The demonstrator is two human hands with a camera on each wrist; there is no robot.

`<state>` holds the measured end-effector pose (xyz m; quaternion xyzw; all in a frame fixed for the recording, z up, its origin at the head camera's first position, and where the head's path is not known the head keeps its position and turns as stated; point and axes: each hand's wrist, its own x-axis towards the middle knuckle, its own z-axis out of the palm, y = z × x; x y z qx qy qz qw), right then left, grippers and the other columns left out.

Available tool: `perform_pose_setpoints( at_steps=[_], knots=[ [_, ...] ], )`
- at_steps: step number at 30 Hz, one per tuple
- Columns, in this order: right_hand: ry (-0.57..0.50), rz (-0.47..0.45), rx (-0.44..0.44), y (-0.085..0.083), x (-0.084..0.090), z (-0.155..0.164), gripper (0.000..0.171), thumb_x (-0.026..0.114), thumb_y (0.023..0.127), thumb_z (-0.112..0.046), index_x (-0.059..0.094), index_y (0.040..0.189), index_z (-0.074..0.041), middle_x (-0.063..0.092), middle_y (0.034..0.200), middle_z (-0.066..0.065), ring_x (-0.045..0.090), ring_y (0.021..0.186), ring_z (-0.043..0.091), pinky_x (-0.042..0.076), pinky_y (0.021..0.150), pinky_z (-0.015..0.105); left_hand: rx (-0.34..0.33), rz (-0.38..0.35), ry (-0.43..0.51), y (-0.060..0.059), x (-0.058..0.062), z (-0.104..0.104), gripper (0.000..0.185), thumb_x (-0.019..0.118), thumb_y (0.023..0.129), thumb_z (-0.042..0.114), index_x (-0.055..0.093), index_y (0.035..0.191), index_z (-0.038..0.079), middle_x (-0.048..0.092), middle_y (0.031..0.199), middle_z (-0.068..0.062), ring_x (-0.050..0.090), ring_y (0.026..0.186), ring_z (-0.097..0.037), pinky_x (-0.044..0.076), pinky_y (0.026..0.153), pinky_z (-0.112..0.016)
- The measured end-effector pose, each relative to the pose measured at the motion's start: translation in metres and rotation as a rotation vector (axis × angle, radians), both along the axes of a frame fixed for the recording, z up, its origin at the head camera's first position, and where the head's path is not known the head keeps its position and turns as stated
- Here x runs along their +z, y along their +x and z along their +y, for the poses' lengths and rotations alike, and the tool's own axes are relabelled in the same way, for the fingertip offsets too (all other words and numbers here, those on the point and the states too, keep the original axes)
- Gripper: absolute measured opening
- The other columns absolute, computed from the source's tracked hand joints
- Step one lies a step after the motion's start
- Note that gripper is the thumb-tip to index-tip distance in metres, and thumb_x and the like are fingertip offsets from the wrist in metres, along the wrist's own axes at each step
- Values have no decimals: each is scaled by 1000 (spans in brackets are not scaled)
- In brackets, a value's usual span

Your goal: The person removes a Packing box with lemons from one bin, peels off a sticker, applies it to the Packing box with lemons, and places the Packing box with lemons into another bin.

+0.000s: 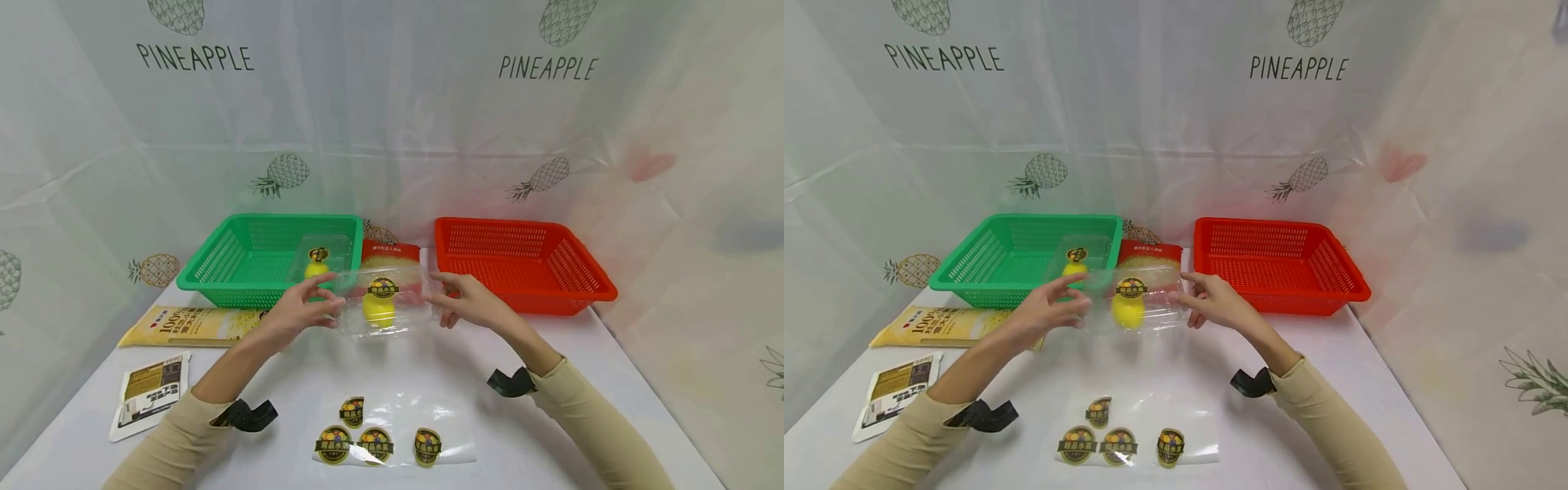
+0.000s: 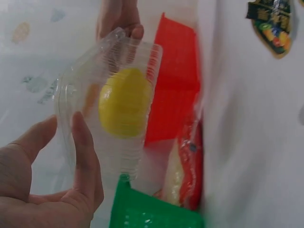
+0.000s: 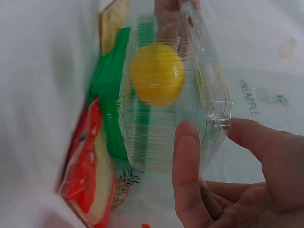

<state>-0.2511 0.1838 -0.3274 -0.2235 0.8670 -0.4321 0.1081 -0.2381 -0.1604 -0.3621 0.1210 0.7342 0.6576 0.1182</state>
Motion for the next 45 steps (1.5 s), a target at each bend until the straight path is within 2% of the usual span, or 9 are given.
perform_pose_setpoints(
  at_steps=[8,16,24,31,34,37,41,43,45],
  knots=[
    [-64,-45,-5,-17,19,-19,65,66,93,-38,43,148,-11,58,97,17,71,68,30,61,67,40,41,-33,47,-6,17,-18,72,69,92,24,32,153,18,54,119,-6,63,96,-15,59,81,-32],
    [-77,-43,13,-31,32,-42,64,65,95,-36,42,149,-11,59,99,18,71,70,30,61,71,42,71,-31,93,-10,29,-38,72,67,94,24,28,155,19,57,114,-3,64,89,-11,59,79,-28],
    [-120,-77,39,-58,36,-71,65,64,94,-43,45,147,-12,65,111,14,72,78,33,61,77,40,88,-138,280,-22,32,-66,63,60,98,20,29,153,16,46,122,-2,66,81,-10,59,76,-24],
    [-215,-147,60,-84,35,-97,64,65,94,-39,46,146,-8,63,126,12,71,77,29,60,79,40,119,-185,442,-32,32,-88,43,59,98,15,42,138,15,61,98,0,68,79,-14,60,73,-26],
    [-260,-186,61,-93,33,-107,62,66,93,-39,48,144,-7,63,118,12,70,80,29,61,77,36,138,-189,484,-36,31,-94,35,59,98,13,45,130,14,63,93,0,68,79,-15,60,73,-28],
    [-296,-218,52,-98,31,-116,59,66,93,-37,51,141,-8,61,99,10,69,78,26,60,77,34,166,-206,496,-40,29,-100,33,59,98,14,46,128,14,61,97,0,68,83,-16,60,75,-28],
    [-330,-252,36,-106,31,-128,53,66,94,-35,54,138,-7,47,72,5,65,72,20,60,77,33,206,-240,488,-44,29,-108,38,61,97,19,42,130,16,57,102,0,67,87,-14,59,80,-28],
    [-345,-265,20,-111,30,-134,51,67,94,-34,57,136,-7,43,66,5,64,72,22,59,76,33,226,-256,493,-47,30,-112,40,62,96,20,40,129,17,56,104,0,66,88,-14,59,81,-28],
    [-346,-269,-4,-116,29,-141,49,68,93,-35,59,133,-8,50,73,1,64,73,25,58,77,34,242,-266,488,-49,31,-116,41,64,95,22,40,128,17,53,107,0,66,89,-13,59,83,-27]
  ],
)
